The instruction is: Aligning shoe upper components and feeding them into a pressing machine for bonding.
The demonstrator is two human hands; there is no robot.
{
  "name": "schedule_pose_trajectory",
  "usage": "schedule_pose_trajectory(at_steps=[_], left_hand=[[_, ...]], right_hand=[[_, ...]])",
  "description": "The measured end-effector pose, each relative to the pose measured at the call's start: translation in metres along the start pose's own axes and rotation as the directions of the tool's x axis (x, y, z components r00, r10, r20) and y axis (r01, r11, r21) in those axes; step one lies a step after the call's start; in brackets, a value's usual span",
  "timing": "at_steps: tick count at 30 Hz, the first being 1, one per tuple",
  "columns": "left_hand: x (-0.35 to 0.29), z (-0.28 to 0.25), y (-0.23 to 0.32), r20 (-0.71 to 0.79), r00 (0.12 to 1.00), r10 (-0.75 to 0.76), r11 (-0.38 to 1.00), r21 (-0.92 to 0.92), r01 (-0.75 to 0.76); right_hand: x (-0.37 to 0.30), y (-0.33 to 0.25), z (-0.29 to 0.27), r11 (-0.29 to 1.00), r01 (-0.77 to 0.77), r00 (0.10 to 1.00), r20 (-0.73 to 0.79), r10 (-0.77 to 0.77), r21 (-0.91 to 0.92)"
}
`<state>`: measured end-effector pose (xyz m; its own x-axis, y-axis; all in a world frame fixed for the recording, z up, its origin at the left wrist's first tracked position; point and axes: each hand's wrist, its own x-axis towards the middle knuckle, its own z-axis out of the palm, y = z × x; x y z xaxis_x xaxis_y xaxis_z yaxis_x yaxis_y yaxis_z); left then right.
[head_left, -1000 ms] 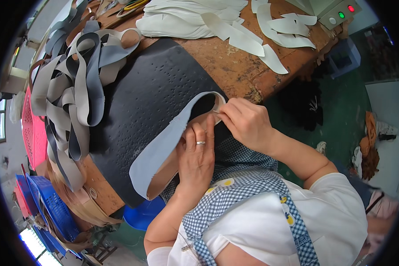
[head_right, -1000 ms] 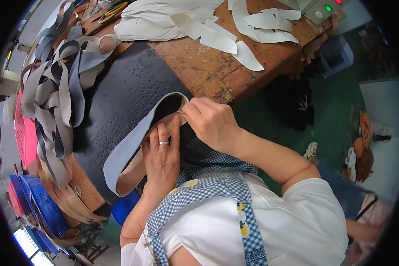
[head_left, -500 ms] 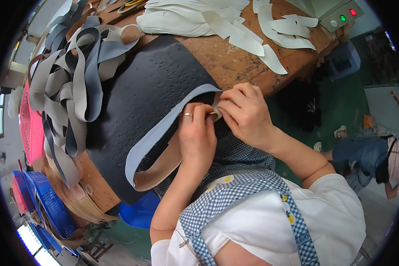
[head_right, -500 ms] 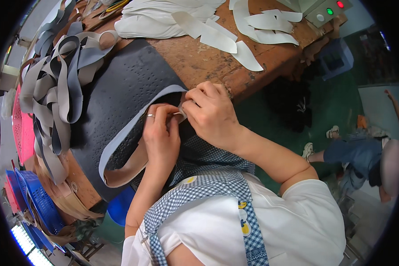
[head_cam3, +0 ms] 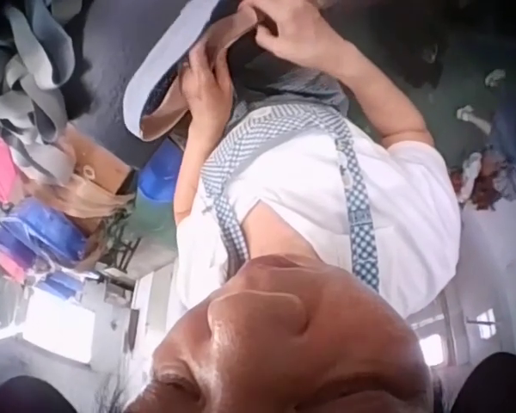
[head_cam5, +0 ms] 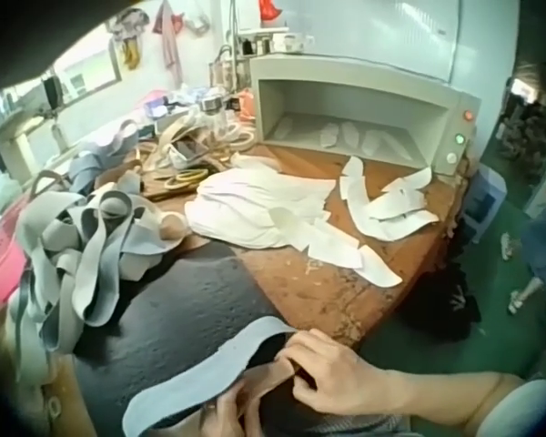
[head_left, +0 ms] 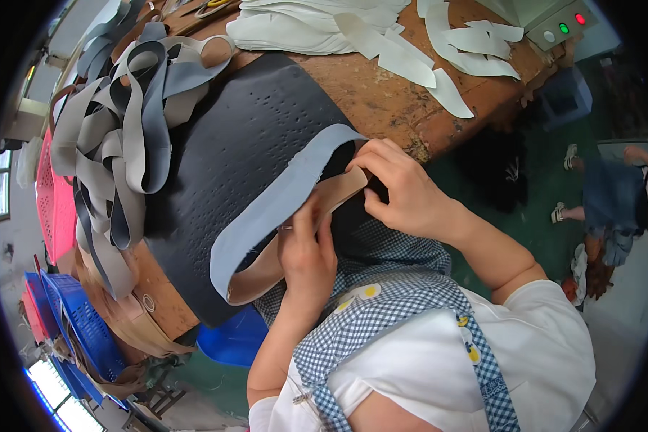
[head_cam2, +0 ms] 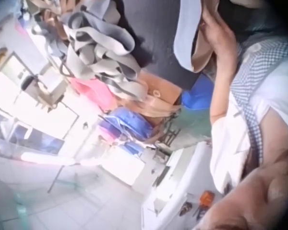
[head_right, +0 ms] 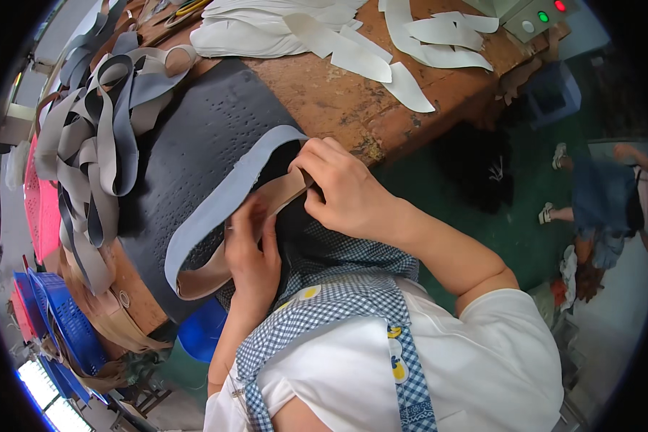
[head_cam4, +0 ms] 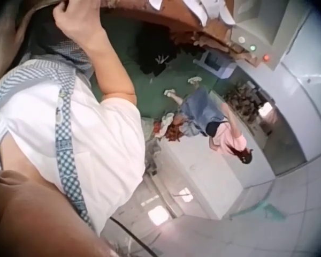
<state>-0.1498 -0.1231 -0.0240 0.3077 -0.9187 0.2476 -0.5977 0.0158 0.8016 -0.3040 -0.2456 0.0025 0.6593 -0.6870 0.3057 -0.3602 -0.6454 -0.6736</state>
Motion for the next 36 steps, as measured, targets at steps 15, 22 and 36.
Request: schedule_pose_trajectory(at_steps=[15,22,36], left_hand=[[-0.008,0.011,-0.003,0.222,0.968,0.117,0.912,0.362,-0.193],[0.002,0.004,0.010,0.313,0.942,0.119,0.877,0.411,-0.247],[-0.001,-0.001,0.011,0.369,0.927,0.070,0.898,0.382,-0.219]], right_hand=[[-0.001,0.008,0.009,0.993,-0.114,0.983,-0.143,0.117,0.033],[0.002,0.008,0.008,0.995,-0.094,0.986,-0.135,0.096,0.020],[0.007,0.014,0.003,0.992,-0.124,0.980,-0.163,0.116,-0.038]])
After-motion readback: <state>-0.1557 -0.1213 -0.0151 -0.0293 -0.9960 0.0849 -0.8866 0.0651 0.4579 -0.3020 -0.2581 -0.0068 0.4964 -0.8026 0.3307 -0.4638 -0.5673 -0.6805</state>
